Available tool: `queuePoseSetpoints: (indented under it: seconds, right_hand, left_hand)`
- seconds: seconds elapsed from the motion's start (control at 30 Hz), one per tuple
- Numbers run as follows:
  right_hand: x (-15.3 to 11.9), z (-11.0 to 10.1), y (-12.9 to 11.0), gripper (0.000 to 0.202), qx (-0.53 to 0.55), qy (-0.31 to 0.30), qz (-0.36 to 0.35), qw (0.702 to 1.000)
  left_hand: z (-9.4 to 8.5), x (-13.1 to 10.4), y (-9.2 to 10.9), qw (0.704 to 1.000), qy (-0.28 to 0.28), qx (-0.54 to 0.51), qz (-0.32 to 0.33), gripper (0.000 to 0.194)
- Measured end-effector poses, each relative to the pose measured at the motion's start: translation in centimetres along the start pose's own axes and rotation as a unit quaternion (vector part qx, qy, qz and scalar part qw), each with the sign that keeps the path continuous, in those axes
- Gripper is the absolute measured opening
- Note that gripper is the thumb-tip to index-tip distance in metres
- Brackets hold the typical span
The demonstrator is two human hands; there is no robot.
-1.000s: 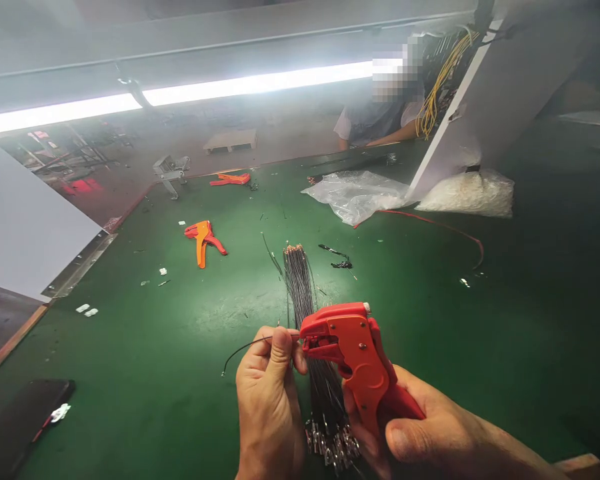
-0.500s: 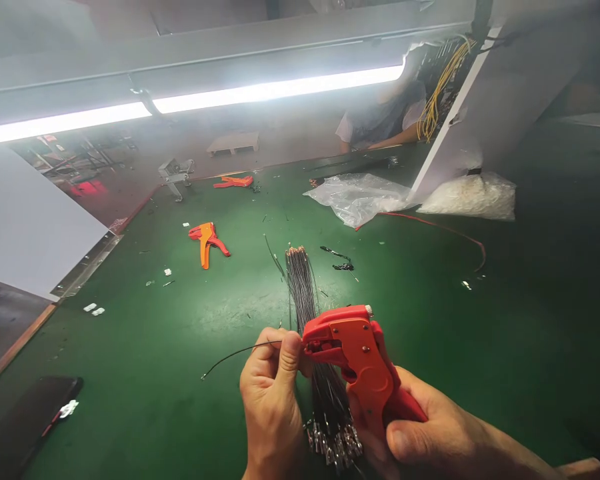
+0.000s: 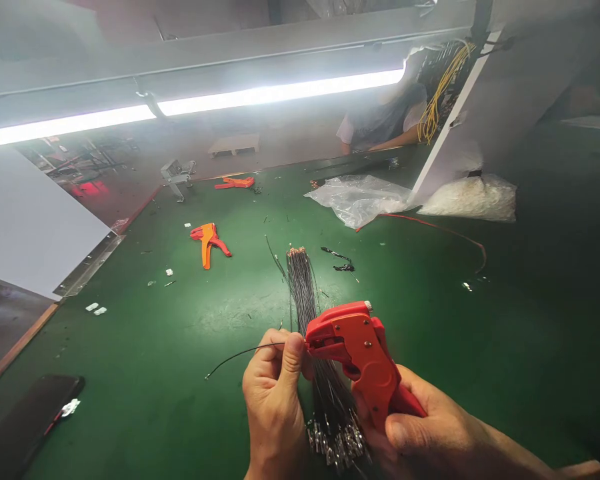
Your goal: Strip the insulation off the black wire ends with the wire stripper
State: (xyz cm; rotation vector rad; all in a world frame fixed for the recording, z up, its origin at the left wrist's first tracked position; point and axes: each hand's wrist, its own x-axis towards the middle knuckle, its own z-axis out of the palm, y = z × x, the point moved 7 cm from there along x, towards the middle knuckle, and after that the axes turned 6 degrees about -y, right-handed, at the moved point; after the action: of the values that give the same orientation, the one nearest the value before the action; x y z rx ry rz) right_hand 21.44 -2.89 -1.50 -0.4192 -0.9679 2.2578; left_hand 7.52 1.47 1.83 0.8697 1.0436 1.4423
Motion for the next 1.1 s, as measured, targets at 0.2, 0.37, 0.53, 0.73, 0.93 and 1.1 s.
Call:
queuePoseSetpoints:
  seconds: [0.2, 0.37, 0.53, 0.73, 0.93, 1.1]
  right_hand:
    - [-0.1, -0.6, 0.4, 0.035, 0.034, 0.013, -0.041, 0.999]
    - [0.0, -0.3, -0.5, 0.037, 0.018, 0.017, -0.054, 0.998]
    - [0.1, 0.3, -0.7, 0.037, 0.036, 0.026, -0.053, 0.998]
    - [0.4, 0.9, -1.5, 0.036, 0.033, 0.006, -0.067, 0.997]
    - [0.3, 0.6, -1.2, 0.036, 0.039, -0.018, -0.045, 0.998]
    - [0.3, 0.9, -1.0, 0.046, 0.008, -0.038, -0.023, 0.999]
  left_hand:
    - [-0.1, 0.0, 0.1, 1.000, 0.003, 0.018, 0.001, 0.038]
    - [0.1, 0.1, 0.1, 1.000, -0.007, 0.020, 0.009, 0.038]
    - [-0.1, 0.1, 0.2, 0.998, -0.006, 0.052, 0.021, 0.037]
    - [0.5, -0.4, 1.3, 0.994, -0.007, 0.095, 0.060, 0.039]
    - [0.6, -0.5, 1.1, 0.997, 0.007, 0.057, 0.060, 0.024]
    - [0.2, -0.1, 0.7, 0.998, -0.007, 0.004, 0.059, 0.032]
